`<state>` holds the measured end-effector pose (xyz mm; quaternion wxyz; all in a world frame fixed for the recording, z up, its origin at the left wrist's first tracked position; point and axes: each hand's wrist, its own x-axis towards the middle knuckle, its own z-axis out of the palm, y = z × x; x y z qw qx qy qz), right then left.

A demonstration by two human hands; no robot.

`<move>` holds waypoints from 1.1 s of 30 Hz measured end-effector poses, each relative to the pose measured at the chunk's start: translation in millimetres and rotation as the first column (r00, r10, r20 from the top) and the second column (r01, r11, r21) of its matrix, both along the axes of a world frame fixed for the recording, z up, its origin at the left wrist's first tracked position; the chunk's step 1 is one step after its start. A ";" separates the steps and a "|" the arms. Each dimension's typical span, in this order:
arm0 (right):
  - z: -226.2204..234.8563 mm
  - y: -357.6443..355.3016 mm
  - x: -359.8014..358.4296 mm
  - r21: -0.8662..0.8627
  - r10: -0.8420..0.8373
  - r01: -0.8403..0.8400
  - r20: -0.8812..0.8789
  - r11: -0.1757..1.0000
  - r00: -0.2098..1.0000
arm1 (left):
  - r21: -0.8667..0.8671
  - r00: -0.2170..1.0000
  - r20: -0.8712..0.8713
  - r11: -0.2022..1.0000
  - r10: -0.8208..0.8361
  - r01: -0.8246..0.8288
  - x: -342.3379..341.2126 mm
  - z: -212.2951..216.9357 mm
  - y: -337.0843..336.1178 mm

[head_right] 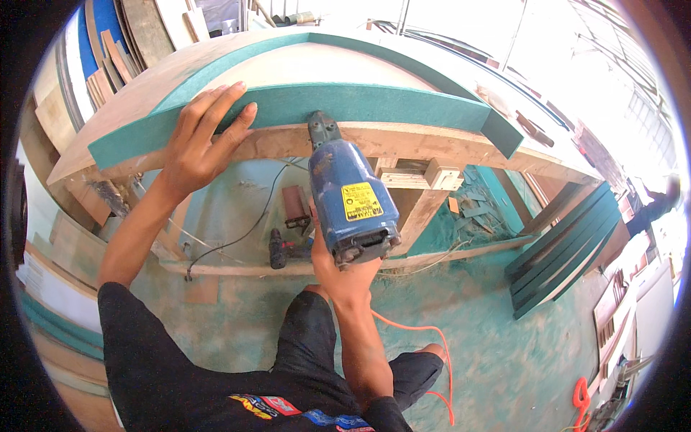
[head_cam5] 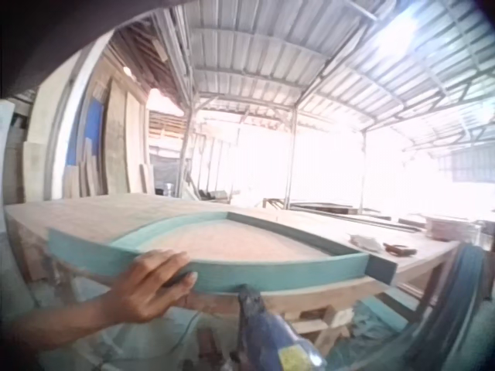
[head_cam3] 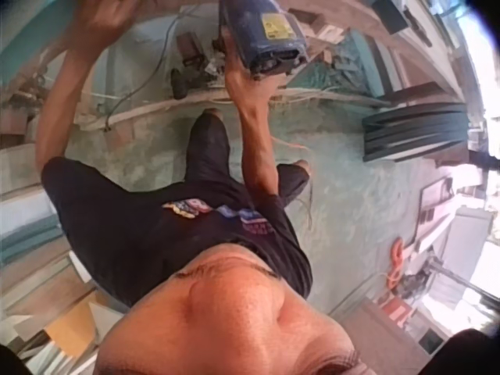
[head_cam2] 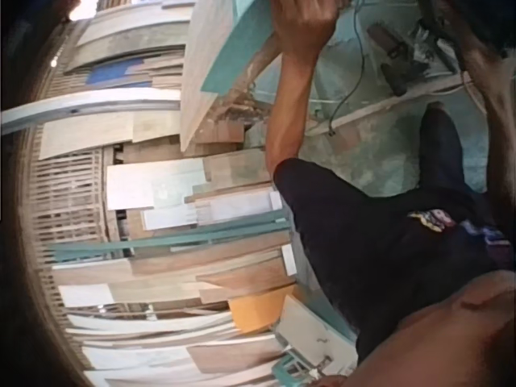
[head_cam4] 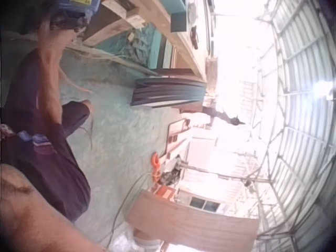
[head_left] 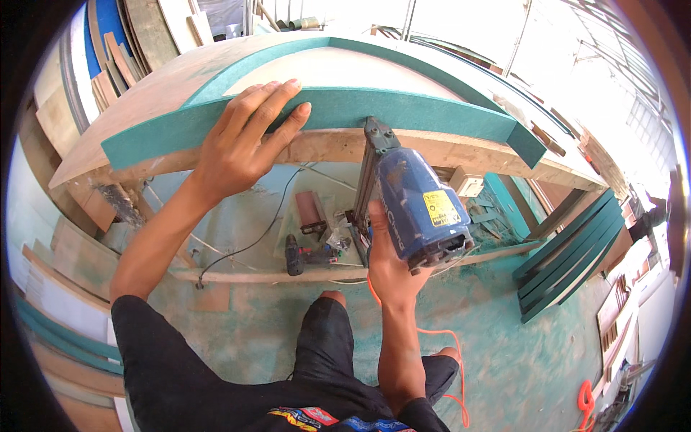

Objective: The person constructs a curved wooden furniture component by sawing a strip of wood to length, aligning it with a curved frame, wiping surfaces with a cloth, and securing it to the frame using a pneumatic nail gun.

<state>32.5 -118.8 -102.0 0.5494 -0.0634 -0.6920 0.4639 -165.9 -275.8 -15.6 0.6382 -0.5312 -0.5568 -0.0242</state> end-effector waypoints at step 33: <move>-111.5 23.9 45.8 -0.345 0.070 -0.016 0.146 0.938 0.987 | 0.079 0.993 0.022 0.990 0.118 -0.119 -17.2 -9.8 -91.2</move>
